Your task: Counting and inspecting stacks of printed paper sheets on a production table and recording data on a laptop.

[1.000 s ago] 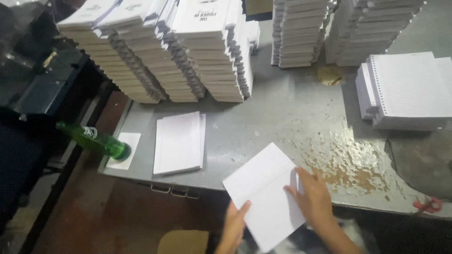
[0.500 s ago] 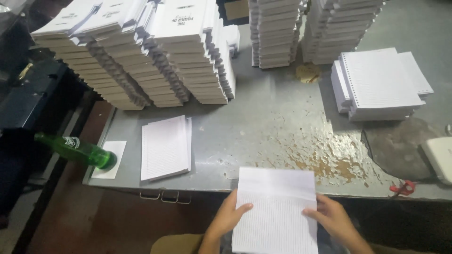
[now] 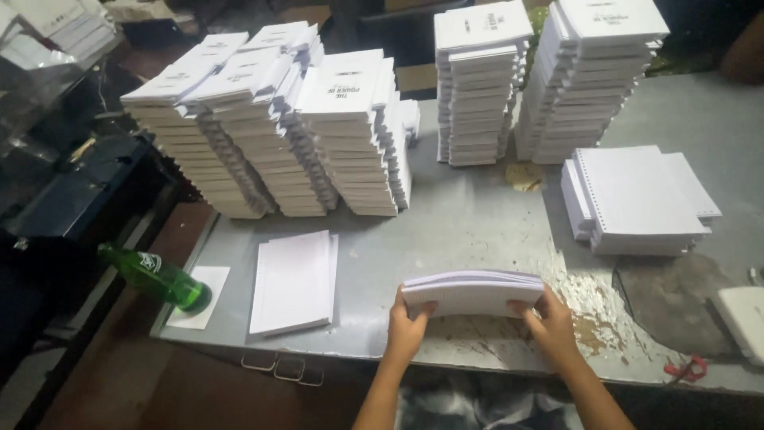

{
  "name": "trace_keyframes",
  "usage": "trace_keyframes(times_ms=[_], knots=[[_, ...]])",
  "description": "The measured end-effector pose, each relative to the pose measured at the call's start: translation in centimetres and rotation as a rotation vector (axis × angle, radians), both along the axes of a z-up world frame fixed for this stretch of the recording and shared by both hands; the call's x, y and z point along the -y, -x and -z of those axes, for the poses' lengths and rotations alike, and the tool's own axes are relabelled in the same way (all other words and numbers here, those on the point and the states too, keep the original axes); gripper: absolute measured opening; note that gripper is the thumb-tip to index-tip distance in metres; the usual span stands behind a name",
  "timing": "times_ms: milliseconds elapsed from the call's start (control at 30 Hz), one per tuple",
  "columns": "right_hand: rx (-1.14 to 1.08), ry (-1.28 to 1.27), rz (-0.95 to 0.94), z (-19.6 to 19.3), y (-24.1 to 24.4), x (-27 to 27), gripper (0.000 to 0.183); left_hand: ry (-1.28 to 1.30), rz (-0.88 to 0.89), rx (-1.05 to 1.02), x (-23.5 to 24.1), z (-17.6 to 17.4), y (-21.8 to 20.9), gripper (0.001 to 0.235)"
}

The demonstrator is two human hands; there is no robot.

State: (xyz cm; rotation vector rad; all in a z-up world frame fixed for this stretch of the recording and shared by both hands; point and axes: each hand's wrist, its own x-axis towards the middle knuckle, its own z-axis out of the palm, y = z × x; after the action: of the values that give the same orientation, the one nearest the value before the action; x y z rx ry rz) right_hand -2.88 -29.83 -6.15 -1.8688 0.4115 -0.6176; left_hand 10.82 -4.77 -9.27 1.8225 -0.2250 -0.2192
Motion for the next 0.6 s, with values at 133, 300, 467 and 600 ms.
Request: trace_keyframes(times_ms=[133,300,467,600], knots=[[-0.108,-0.162,0.034,-6.2,0.8,-3.0,0.057,-0.034,0.040,-0.103,-0.3,-4.1,1.6,0.076],[-0.084,-0.192,-0.177,-7.6,-0.7,-1.7,0.096,0.351,0.258,0.139,-0.5,-7.4,0.7,0.073],[-0.121,-0.285,-0.056,-5.6,-1.4,-2.1,0.058,0.244,0.156,-0.004,-0.2,-7.7,0.5,0.049],[-0.259,-0.296,0.146,-2.1,-1.4,-2.4,0.050,0.128,0.082,-0.152,0.7,-3.7,0.7,0.042]])
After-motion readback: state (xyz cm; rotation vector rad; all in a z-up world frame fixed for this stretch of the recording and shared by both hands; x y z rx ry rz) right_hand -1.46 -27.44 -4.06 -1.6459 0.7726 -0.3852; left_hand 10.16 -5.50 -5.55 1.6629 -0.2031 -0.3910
